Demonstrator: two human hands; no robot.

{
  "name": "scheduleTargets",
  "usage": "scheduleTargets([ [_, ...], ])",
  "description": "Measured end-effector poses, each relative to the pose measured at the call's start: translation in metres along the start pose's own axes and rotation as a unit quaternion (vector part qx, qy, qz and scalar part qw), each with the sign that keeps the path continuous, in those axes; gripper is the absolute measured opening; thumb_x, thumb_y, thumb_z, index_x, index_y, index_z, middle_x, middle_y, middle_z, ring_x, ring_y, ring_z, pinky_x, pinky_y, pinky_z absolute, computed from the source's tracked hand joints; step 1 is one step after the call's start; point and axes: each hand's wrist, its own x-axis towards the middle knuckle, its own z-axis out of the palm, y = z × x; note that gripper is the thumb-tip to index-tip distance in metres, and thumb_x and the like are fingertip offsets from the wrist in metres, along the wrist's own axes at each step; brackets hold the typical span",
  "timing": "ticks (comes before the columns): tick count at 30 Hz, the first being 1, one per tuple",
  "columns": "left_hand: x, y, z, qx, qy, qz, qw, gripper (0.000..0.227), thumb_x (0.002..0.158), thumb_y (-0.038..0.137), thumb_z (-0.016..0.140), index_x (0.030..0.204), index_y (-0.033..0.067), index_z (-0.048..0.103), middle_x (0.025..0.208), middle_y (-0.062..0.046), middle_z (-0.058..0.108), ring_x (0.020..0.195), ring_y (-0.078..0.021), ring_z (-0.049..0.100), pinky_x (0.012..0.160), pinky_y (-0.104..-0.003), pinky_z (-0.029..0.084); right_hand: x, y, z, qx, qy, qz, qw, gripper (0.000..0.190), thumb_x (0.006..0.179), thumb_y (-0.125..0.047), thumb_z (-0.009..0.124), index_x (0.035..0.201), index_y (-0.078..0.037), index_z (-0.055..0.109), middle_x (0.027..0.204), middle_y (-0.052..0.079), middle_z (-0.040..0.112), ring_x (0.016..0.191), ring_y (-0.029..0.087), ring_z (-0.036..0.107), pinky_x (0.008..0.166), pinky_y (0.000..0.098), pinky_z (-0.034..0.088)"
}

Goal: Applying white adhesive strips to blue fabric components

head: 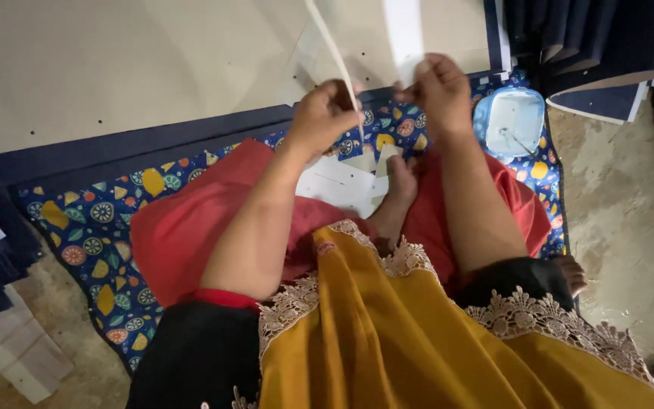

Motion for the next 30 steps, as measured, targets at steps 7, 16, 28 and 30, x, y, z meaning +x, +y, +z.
scheduleTargets([
  [7,0.006,-0.023,0.016,0.425,-0.283,-0.132,0.850,0.053,0.073,0.037,0.077,0.121,0.0167,0.070,0.119,-0.008,0.071,0.101,-0.0293,0.067,0.078,-0.042,0.050,0.041,0.025,-0.051,-0.112,0.076,-0.088,0.987,0.016,0.110,-0.015,0.049,0.120,-0.010,0.061,0.097,0.005,0.060,0.076,0.013,0.066,0.066,0.0241,0.060],
  [16,0.020,-0.039,-0.019,0.453,0.117,0.077,0.881,0.029,0.096,0.022,0.072,0.123,0.0095,0.071,0.114,-0.012,0.071,0.099,-0.0298,0.068,0.089,-0.049,0.053,0.082,0.066,-0.045,-0.201,0.018,-0.159,0.966,0.021,0.110,-0.018,0.054,0.124,-0.013,0.070,0.083,0.005,0.063,0.063,0.013,0.059,0.056,0.0278,0.051],
  [28,0.034,-0.086,-0.032,0.523,0.286,0.047,0.802,0.049,0.087,0.029,0.086,0.131,0.0137,0.073,0.142,-0.012,0.053,0.131,-0.0347,0.046,0.095,-0.054,0.046,0.096,0.085,-0.024,-0.279,-0.069,-0.154,0.945,0.023,0.108,-0.012,0.056,0.125,-0.014,0.071,0.113,0.003,0.070,0.089,0.016,0.065,0.074,0.0293,0.059],
  [30,0.035,-0.083,-0.030,0.548,0.280,0.025,0.787,0.056,0.090,0.043,0.083,0.138,0.0187,0.067,0.147,-0.012,0.046,0.134,-0.0343,0.044,0.100,-0.053,0.044,0.096,0.087,-0.024,-0.263,-0.081,-0.166,0.947,0.022,0.109,-0.007,0.055,0.125,-0.010,0.071,0.112,0.006,0.068,0.085,0.015,0.063,0.073,0.0276,0.061],
])
